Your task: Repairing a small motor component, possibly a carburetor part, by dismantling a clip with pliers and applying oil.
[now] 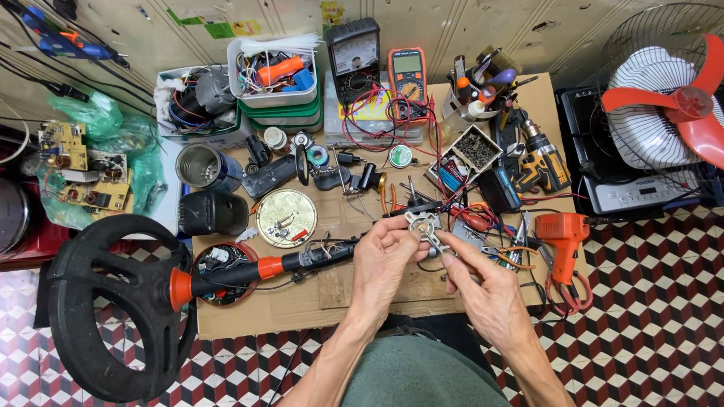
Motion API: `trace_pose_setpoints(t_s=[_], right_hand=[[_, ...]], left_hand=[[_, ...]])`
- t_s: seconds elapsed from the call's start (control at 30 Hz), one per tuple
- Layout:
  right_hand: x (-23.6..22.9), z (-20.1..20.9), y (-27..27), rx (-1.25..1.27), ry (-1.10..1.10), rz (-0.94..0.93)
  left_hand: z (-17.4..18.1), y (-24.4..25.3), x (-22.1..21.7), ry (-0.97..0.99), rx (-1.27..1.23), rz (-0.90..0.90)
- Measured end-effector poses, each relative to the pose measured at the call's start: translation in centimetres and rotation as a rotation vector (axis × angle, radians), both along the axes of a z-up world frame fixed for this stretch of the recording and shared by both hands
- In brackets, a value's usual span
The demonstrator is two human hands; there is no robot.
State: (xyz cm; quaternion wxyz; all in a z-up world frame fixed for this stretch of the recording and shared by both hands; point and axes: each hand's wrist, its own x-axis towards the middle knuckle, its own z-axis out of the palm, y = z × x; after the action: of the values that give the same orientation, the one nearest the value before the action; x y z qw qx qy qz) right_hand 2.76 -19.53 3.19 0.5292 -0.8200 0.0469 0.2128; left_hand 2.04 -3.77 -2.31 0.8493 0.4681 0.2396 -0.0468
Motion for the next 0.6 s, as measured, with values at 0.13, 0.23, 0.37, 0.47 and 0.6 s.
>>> trace_pose_setpoints(t_s=[0.13, 0.23, 0.37, 0.47, 0.6], right_hand=[[0.0, -0.2, -0.2, -0.021, -0.001, 0.006], [0.1, 0.0, -0.2, -0.047, 0.019, 0.009], [0.1, 0.4, 0.1, -0.123, 0.077, -0.004], [0.0, 0.1, 0.0, -0.104, 0.060, 0.004], [-0.1, -0.1, -0.2, -0.054, 0.037, 0.032]], left_hand=[[0.7, 0.5, 0.2, 0.035, -0.016, -0.041], [1.0, 0.7, 0.3, 0.076, -0.021, -0.073], [0.9, 0.7, 0.3, 0.093, 0.000, -0.100], [0.9, 0.7, 0.2, 0.084, 0.012, -0.097], [-0.3, 0.5, -0.1, 0.050, 0.023, -0.093]])
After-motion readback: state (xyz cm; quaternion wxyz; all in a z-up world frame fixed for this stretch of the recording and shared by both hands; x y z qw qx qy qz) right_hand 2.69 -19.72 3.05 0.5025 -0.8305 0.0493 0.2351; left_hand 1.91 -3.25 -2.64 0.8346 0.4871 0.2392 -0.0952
